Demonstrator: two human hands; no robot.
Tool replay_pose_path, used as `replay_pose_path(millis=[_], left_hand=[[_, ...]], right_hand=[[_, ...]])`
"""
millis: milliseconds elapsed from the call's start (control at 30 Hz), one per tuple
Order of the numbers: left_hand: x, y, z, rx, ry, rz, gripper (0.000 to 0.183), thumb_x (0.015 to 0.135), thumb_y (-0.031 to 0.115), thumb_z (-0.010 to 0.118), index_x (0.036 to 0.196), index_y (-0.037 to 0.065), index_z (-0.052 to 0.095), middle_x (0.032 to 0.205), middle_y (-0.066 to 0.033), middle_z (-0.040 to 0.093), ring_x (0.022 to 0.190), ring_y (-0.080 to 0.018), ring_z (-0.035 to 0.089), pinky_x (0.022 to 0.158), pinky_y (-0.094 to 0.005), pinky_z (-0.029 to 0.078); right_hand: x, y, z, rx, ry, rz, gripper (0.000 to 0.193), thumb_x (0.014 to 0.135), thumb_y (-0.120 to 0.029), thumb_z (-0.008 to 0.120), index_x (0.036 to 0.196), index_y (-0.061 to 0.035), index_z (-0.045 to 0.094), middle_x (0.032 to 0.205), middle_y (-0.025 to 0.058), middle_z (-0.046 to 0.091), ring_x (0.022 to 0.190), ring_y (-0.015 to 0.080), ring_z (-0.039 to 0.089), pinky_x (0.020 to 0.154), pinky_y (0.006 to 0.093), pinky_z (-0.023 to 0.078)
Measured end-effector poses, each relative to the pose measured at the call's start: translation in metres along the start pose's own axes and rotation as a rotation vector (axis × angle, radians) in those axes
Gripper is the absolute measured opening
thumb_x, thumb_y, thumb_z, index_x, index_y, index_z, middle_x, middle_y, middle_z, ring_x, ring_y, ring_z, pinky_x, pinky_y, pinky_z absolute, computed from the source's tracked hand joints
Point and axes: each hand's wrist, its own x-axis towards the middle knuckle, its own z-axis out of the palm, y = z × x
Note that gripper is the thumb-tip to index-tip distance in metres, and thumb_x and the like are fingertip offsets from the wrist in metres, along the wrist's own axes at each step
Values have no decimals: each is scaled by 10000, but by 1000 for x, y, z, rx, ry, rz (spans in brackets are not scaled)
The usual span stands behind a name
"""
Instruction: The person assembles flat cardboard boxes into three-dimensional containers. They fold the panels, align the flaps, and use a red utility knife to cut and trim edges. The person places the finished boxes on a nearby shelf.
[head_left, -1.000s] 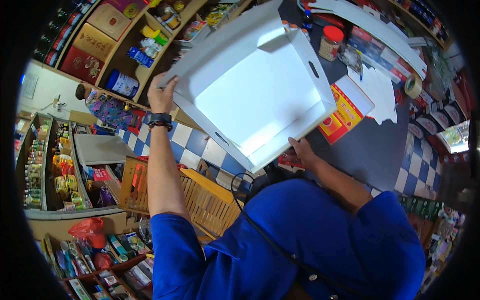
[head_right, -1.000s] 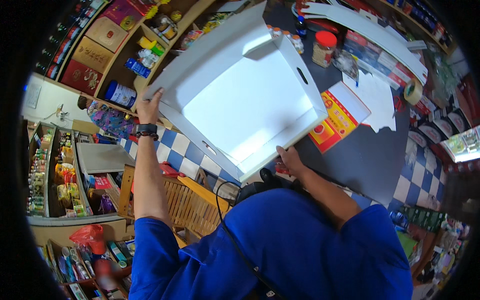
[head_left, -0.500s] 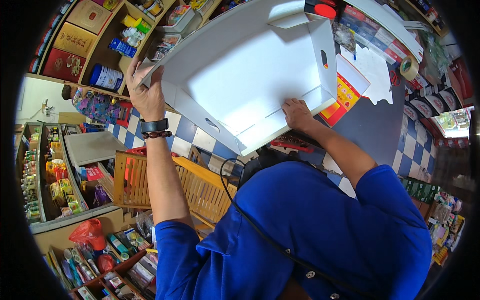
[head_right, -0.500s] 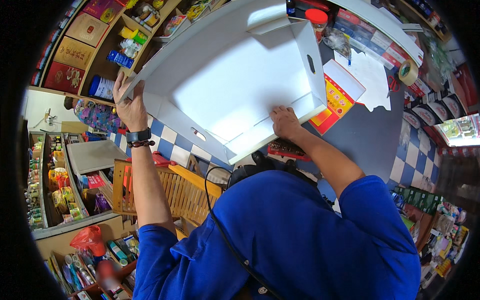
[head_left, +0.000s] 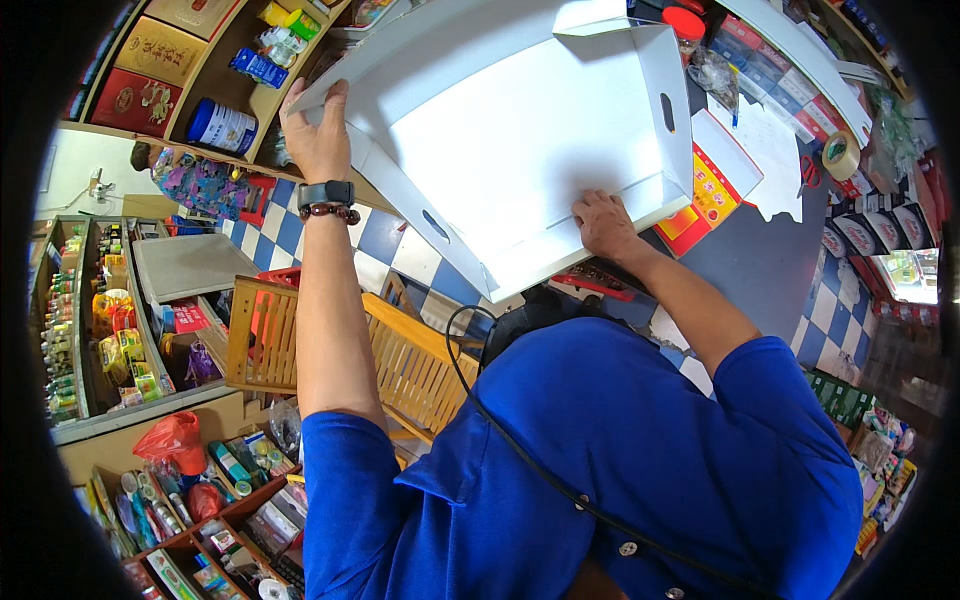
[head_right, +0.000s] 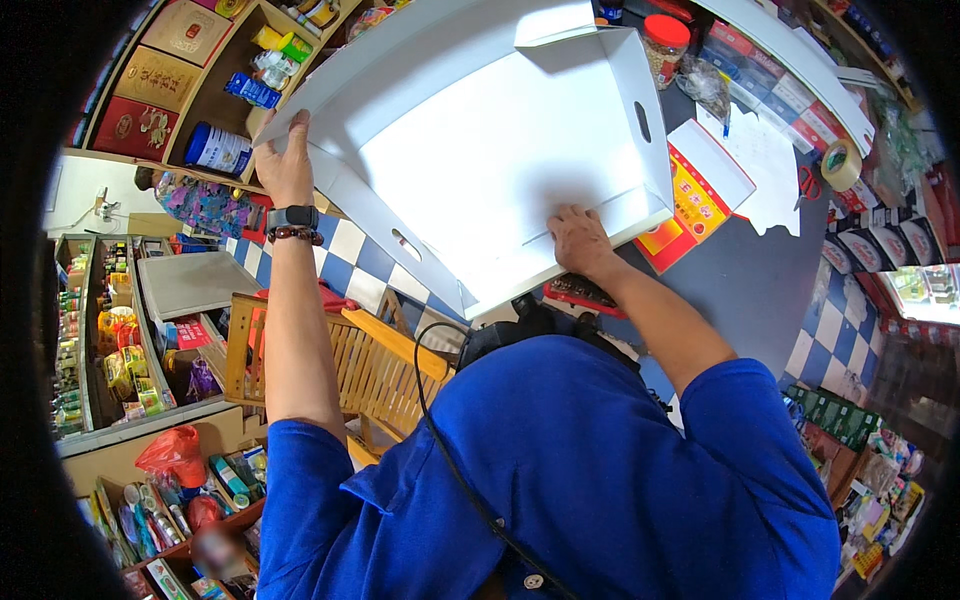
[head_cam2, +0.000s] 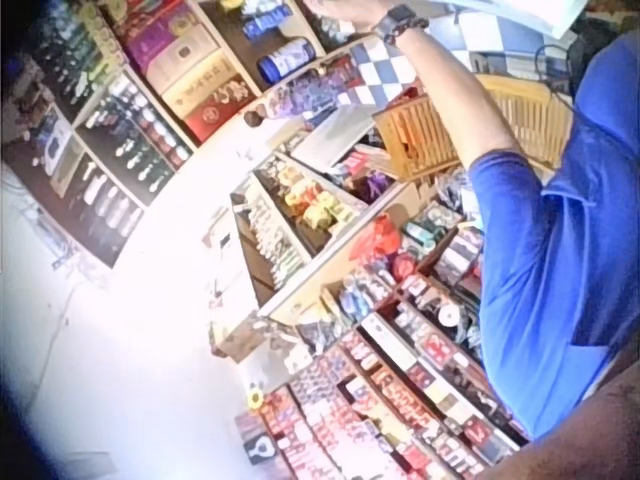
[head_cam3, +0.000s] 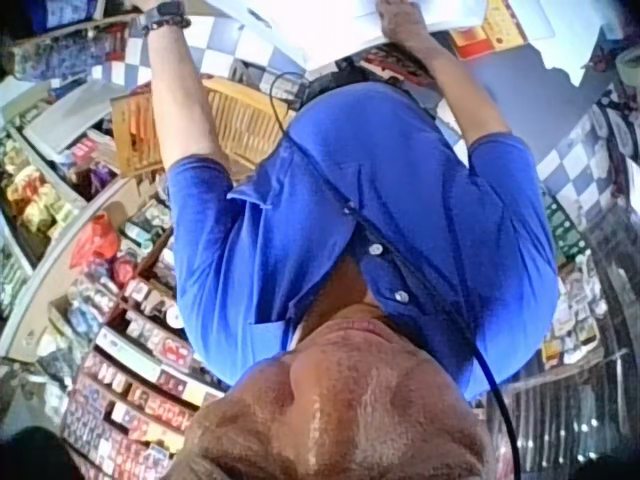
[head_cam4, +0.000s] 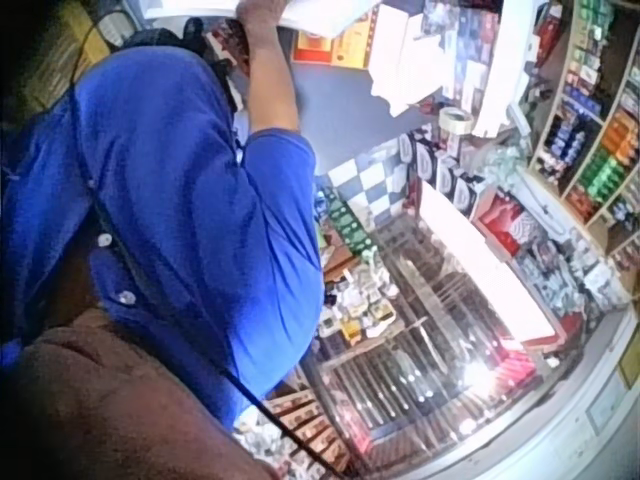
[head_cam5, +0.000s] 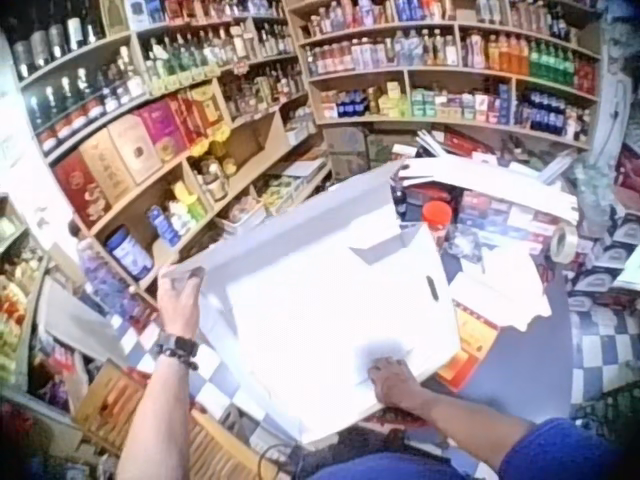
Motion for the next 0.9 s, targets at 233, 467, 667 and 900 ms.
replay_pose_path(millis=[233, 467, 667, 900], left_hand=[[-35, 68, 12, 367, 267, 590, 682, 798, 217, 781, 1371, 19, 469, 1463, -267, 361, 1346, -429, 359, 1117, -531, 290], [-178, 71, 101, 246, -979, 647, 426, 805, 54, 655, 1222, 143, 640, 1399, -97, 516, 1320, -336, 436, 1086, -555, 365], [-205, 12, 154, 530, -1239, 284, 546, 806, 100, 696, 1330, 183, 565, 1530, -139, 347, 1381, -460, 327, 1071, -572, 389], [-210, -3, 174, 568, -1415, 45, 817, 725, 222, 841, 1436, 248, 438, 1579, -142, 244, 1392, -480, 305, 1057, -555, 451]], right_hand=[[8, 2, -7, -7, -143, 59, 206, 847, -120, 525, 988, -82, 670, 1151, 134, 597, 1145, 324, 534, 961, 486, 410], [24, -8, -19, -116, -342, 125, 346, 872, -167, 512, 1184, -105, 649, 1280, 125, 558, 1269, 300, 481, 1019, 517, 386], [43, -6, -20, -163, -437, 89, 356, 848, -226, 561, 1160, -106, 684, 1271, 124, 590, 1244, 290, 504, 1025, 526, 382], [79, -6, -22, -220, -763, 142, 427, 882, -296, 545, 1255, -134, 671, 1351, 113, 598, 1290, 317, 512, 1041, 523, 392]])
